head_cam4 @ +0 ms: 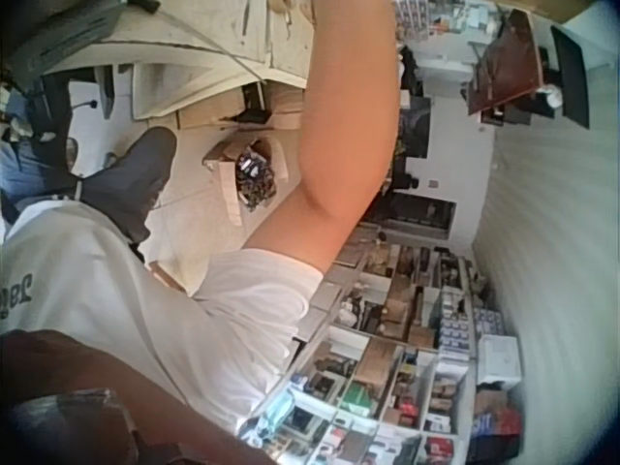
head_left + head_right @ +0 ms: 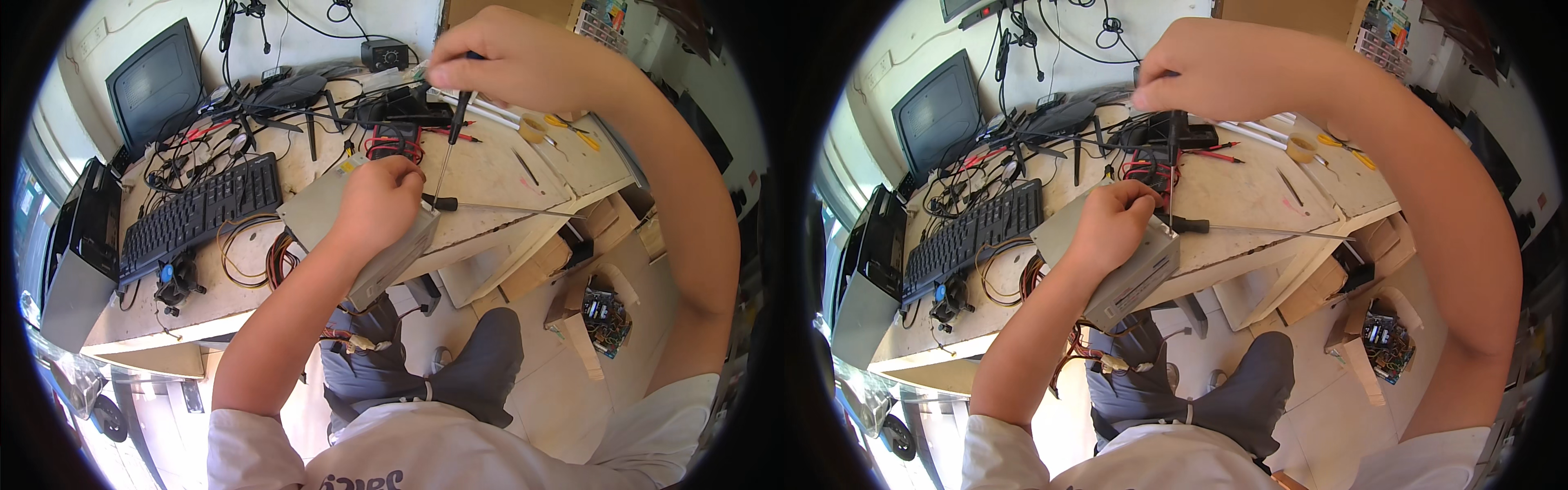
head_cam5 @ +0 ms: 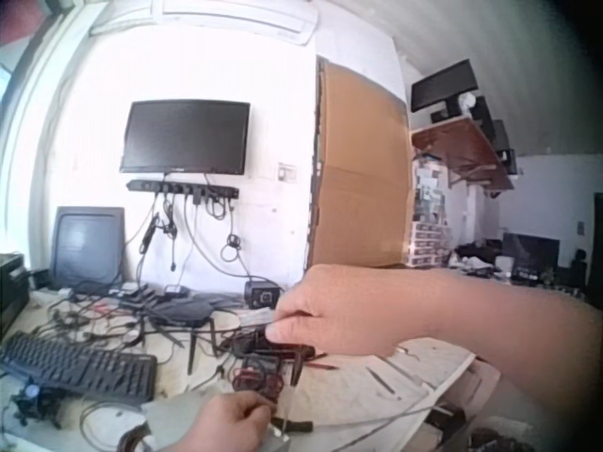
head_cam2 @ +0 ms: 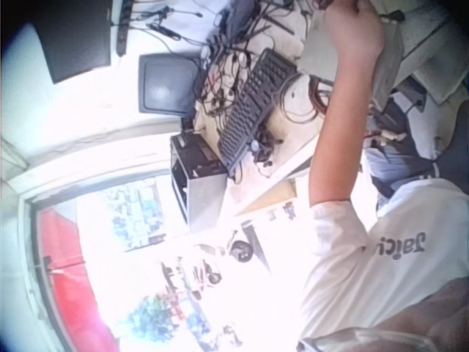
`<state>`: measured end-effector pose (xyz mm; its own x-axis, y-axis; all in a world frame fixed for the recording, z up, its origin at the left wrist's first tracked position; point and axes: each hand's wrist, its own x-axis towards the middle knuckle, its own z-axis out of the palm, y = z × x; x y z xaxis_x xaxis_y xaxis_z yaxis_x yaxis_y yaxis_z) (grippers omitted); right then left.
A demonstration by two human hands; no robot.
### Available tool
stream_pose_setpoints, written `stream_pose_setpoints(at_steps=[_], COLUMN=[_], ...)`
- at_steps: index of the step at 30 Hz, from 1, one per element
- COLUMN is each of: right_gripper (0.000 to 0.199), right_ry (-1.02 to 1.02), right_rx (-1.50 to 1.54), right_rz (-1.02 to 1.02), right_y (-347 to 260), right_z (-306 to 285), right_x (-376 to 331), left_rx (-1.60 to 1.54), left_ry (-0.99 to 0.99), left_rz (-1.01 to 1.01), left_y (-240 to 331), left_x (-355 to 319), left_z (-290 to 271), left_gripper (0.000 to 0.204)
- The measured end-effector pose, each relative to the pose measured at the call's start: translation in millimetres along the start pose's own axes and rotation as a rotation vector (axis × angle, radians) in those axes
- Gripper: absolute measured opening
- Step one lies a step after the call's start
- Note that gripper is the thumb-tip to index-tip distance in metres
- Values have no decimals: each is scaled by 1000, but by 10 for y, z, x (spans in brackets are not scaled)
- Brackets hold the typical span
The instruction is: The person uses a screwdriver to remove screws from a metal electronic enclosure on a cluttered workbench. After removing the screws, the person opens the enclosure to reveal internal circuit boards and wiring, then holds the unit to inspect the interior.
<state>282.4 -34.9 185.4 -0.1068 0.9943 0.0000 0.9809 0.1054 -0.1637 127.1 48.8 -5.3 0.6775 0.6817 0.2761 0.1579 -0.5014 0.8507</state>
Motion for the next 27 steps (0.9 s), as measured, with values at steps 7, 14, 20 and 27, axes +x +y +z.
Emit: stream_pose_setpoints(at_steps=[7,14,20,27], right_gripper=[34,35,35,34], right_ry=[190,34,73,106], right_rx=[-51,-123,-112,-50], right_rz=[-278,-30,-84,-166], right_y=[157,87,124,144], right_z=[135,-1,50,63], right_x=[12,52,59,46], left_rx=[3,-9,-4,44], left_ry=[-3,7,10,-18], left_rz=[14,19,12,38], left_y=[-20,-31,-33,15], left_x=[4,2,1,-24], left_z=[14,14,24,3], left_gripper=[26,26,25,24])
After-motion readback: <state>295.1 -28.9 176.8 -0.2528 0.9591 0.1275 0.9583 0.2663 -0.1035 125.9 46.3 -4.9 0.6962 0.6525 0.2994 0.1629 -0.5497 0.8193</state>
